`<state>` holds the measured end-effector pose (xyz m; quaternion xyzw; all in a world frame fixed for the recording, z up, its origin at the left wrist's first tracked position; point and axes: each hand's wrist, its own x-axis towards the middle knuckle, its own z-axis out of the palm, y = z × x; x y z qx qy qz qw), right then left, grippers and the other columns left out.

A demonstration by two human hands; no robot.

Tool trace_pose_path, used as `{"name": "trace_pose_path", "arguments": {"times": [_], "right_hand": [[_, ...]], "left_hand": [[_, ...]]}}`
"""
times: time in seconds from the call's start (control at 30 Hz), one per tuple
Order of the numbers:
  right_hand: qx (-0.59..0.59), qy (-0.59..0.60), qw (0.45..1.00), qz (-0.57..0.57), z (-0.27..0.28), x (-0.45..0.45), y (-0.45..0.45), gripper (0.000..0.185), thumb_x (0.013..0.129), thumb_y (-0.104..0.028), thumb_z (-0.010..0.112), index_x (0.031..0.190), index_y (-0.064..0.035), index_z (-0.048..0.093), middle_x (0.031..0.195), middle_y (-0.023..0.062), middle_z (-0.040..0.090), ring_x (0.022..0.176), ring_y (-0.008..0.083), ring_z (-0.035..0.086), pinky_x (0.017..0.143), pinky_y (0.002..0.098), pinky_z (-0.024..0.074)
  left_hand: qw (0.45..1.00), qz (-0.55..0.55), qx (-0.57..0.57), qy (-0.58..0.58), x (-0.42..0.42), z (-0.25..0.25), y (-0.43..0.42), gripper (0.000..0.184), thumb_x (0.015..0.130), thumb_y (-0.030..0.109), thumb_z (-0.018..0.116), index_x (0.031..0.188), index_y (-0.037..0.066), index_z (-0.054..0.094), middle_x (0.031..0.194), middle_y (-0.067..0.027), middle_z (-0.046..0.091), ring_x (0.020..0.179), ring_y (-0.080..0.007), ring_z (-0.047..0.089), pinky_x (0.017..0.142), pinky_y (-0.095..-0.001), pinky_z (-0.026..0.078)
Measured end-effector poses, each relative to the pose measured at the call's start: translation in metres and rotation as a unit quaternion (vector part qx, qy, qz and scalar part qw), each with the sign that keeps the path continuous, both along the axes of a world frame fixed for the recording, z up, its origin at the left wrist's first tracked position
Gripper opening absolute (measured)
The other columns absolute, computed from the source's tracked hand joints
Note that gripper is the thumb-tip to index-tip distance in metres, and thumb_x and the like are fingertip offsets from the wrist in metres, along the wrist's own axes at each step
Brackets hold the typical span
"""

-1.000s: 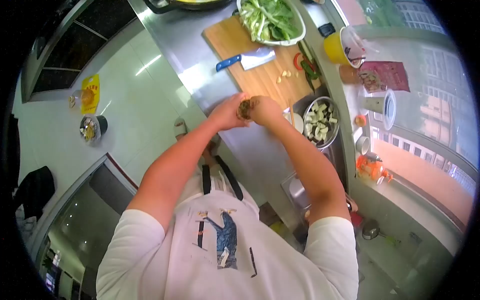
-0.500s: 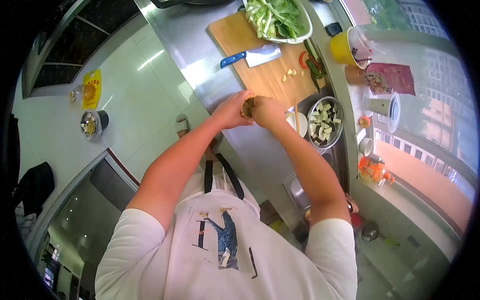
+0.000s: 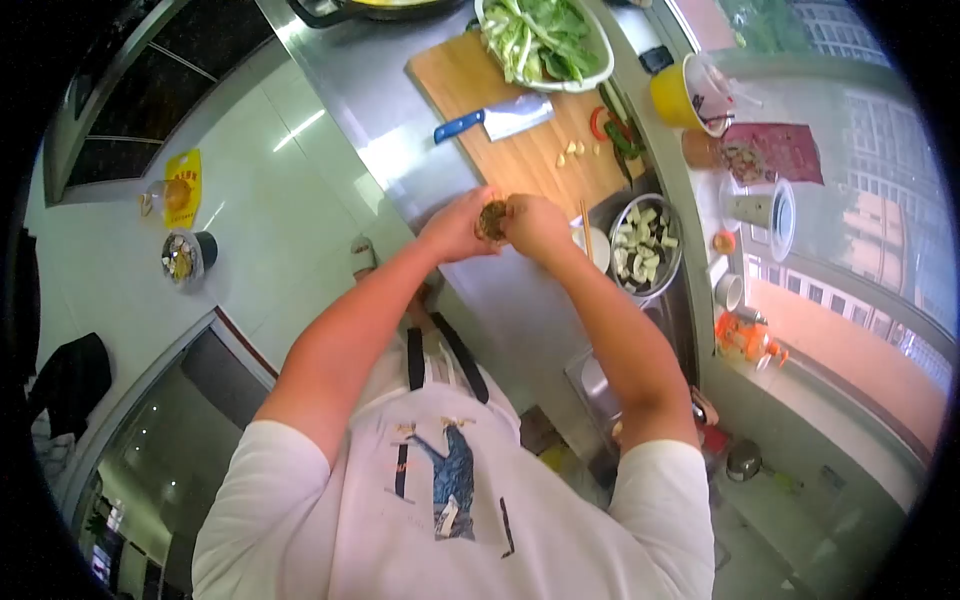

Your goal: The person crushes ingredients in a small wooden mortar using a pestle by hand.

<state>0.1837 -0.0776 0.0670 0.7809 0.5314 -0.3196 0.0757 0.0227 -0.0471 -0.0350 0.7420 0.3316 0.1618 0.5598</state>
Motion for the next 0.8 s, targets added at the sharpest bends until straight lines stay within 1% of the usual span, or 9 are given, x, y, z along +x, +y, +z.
{"name": "trace_pose_path", "arguments": {"times": [0.07, 0.2, 0.23, 0.4, 0.47, 0.57, 0.67, 0.73, 0.8], "right_hand": [[0.016, 0.006, 1.0, 0.006, 0.02, -0.006, 0.015, 0.018, 0.081, -0.021, 0.072, 0.093, -0.0083, 0.073, 0.089, 0.0175, 0.073, 0.087, 0.0387, 0.071, 0.079, 0.049, 0.0558], [0.039, -0.041, 0.998, 0.029, -0.024, -0.003, 0.004, 0.017, 0.081, -0.017, 0.07, 0.095, -0.009, 0.074, 0.091, 0.0183, 0.074, 0.089, 0.0391, 0.072, 0.079, 0.0502, 0.0557], [0.005, -0.027, 1.0, 0.009, -0.015, -0.004, 0.007, 0.017, 0.081, -0.02, 0.071, 0.093, -0.0087, 0.074, 0.092, 0.0187, 0.074, 0.088, 0.039, 0.072, 0.078, 0.0505, 0.0557], [0.033, 0.052, 0.997, -0.054, 0.019, 0.003, 0.011, 0.019, 0.08, -0.025, 0.074, 0.09, -0.0084, 0.073, 0.087, 0.0182, 0.073, 0.082, 0.0366, 0.072, 0.073, 0.047, 0.0563], [0.045, 0.05, 0.996, -0.055, -0.012, -0.007, -0.001, 0.018, 0.08, -0.024, 0.074, 0.089, -0.0084, 0.072, 0.087, 0.0183, 0.073, 0.081, 0.0362, 0.072, 0.072, 0.0464, 0.0562], [0.033, 0.04, 0.995, -0.085, -0.018, -0.007, -0.002, 0.016, 0.08, -0.023, 0.074, 0.087, -0.0087, 0.072, 0.086, 0.0186, 0.073, 0.08, 0.0359, 0.071, 0.072, 0.0456, 0.056], [0.047, 0.054, 0.997, -0.031, -0.011, 0.015, 0.011, 0.018, 0.078, -0.024, 0.075, 0.089, -0.0089, 0.072, 0.087, 0.0189, 0.073, 0.083, 0.0366, 0.071, 0.074, 0.0459, 0.0559], [0.034, 0.064, 0.995, -0.07, 0.018, 0.004, 0.011, 0.019, 0.078, -0.024, 0.074, 0.09, -0.0095, 0.072, 0.089, 0.0187, 0.073, 0.086, 0.0381, 0.071, 0.075, 0.0468, 0.0557], [0.035, 0.052, 0.997, -0.049, -0.01, -0.002, 0.004, 0.019, 0.078, -0.025, 0.075, 0.089, -0.0093, 0.072, 0.089, 0.0187, 0.073, 0.086, 0.0385, 0.071, 0.075, 0.0469, 0.0556]], "left_hand": [[1.0, 0.012, -0.019, 0.003, -0.005, 0.004, 0.006, 0.096, 0.064, 0.025, 0.096, 0.144, 0.012, 0.045, 0.141, -0.0137, 0.058, 0.133, -0.0357, 0.053, 0.111, -0.0433, 0.045], [1.0, -0.002, -0.017, 0.011, -0.006, 0.008, 0.008, 0.096, 0.066, 0.026, 0.096, 0.145, 0.011, 0.044, 0.142, -0.0143, 0.057, 0.134, -0.0354, 0.053, 0.111, -0.0431, 0.046], [1.0, 0.006, -0.004, 0.022, -0.003, 0.008, 0.007, 0.096, 0.066, 0.027, 0.096, 0.145, 0.01, 0.044, 0.143, -0.0155, 0.056, 0.134, -0.0361, 0.053, 0.111, -0.0434, 0.046], [0.999, 0.001, -0.023, 0.022, -0.007, 0.011, 0.008, 0.098, 0.066, 0.027, 0.096, 0.146, 0.009, 0.043, 0.146, -0.0155, 0.054, 0.137, -0.0356, 0.051, 0.111, -0.0432, 0.045], [1.0, 0.002, -0.017, 0.023, -0.008, 0.013, 0.005, 0.099, 0.065, 0.027, 0.096, 0.146, 0.009, 0.042, 0.144, -0.0155, 0.055, 0.136, -0.0357, 0.052, 0.112, -0.0431, 0.045], [1.0, 0.008, 0.002, 0.021, -0.005, 0.002, 0.012, 0.1, 0.065, 0.027, 0.096, 0.147, 0.008, 0.042, 0.143, -0.0153, 0.056, 0.134, -0.0357, 0.053, 0.112, -0.043, 0.045], [1.0, 0.003, -0.012, 0.024, 0.0, -0.005, 0.006, 0.1, 0.065, 0.026, 0.097, 0.146, 0.009, 0.042, 0.139, -0.0148, 0.059, 0.132, -0.0358, 0.055, 0.111, -0.0429, 0.046], [1.0, 0.005, -0.015, 0.026, -0.005, 0.004, 0.003, 0.099, 0.065, 0.025, 0.097, 0.146, 0.009, 0.043, 0.139, -0.0147, 0.059, 0.132, -0.0358, 0.055, 0.111, -0.0427, 0.046], [1.0, 0.004, -0.005, 0.021, -0.006, 0.009, 0.001, 0.098, 0.065, 0.024, 0.097, 0.145, 0.009, 0.043, 0.138, -0.0147, 0.059, 0.132, -0.0359, 0.055, 0.111, -0.0425, 0.046]]}}
